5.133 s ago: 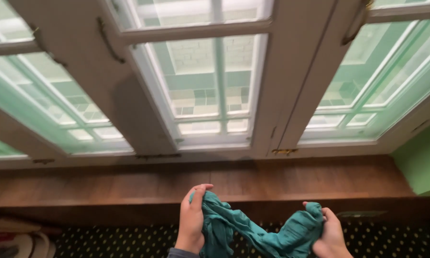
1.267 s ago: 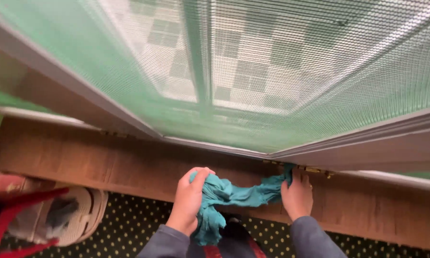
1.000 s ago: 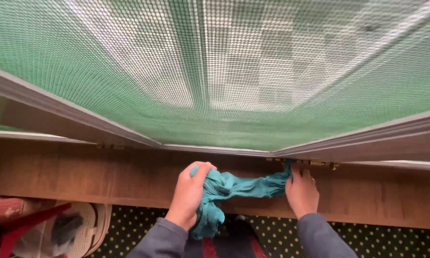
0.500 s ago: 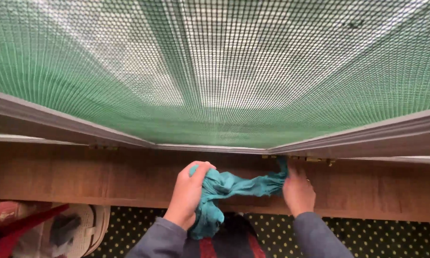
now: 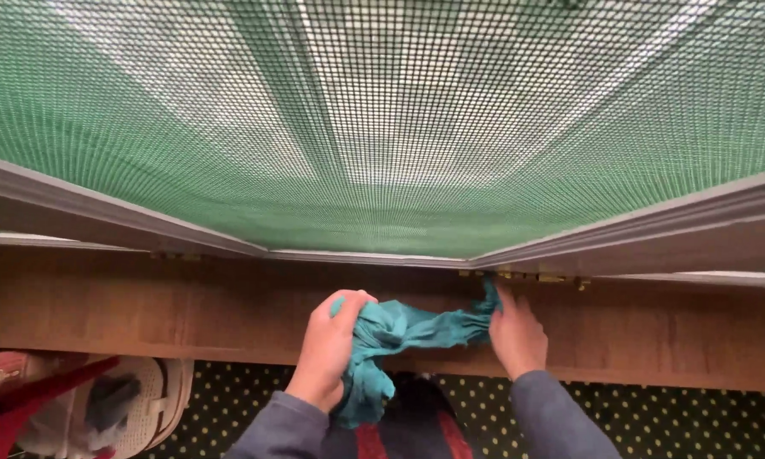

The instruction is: Cleaning window frames and screens by wiping them with different cloths.

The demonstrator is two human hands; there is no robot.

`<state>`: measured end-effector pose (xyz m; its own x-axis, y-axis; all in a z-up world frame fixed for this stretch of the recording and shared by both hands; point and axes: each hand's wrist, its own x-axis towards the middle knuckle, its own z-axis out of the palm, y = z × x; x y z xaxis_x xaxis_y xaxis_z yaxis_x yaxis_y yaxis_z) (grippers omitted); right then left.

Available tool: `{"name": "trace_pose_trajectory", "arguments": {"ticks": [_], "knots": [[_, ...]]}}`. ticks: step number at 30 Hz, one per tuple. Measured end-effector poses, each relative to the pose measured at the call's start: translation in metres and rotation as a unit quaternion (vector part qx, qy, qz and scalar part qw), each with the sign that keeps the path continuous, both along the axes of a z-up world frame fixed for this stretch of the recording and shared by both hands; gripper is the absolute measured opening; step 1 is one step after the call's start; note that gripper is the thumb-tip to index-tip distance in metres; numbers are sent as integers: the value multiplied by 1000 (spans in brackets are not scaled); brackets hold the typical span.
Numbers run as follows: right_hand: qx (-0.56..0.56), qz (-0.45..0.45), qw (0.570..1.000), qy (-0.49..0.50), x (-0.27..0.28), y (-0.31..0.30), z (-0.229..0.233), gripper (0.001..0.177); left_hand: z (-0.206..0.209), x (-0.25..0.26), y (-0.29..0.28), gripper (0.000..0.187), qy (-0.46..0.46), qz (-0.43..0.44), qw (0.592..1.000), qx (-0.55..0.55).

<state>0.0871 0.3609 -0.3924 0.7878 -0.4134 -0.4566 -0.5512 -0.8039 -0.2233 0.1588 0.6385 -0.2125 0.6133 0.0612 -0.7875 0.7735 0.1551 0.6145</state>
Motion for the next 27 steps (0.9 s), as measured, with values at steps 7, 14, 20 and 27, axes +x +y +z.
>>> {"name": "trace_pose_trajectory", "arguments": {"ticks": [7,14,20,27], "knots": [[7,2,1000,-11,-2,11,-1,62,1,-2,-1,17,-1,-7,1000,3],[12,-11,999,41,-26,-26,17,41,2,-4,-10,17,4,-13,1000,-7],[20,-127,992,5,-10,-52,33,68,-1,-9,-19,18,7,-26,1000,-5],[75,-211,974,18,28,-31,28,66,-4,-17,-23,20,3,-37,999,-11]]}}
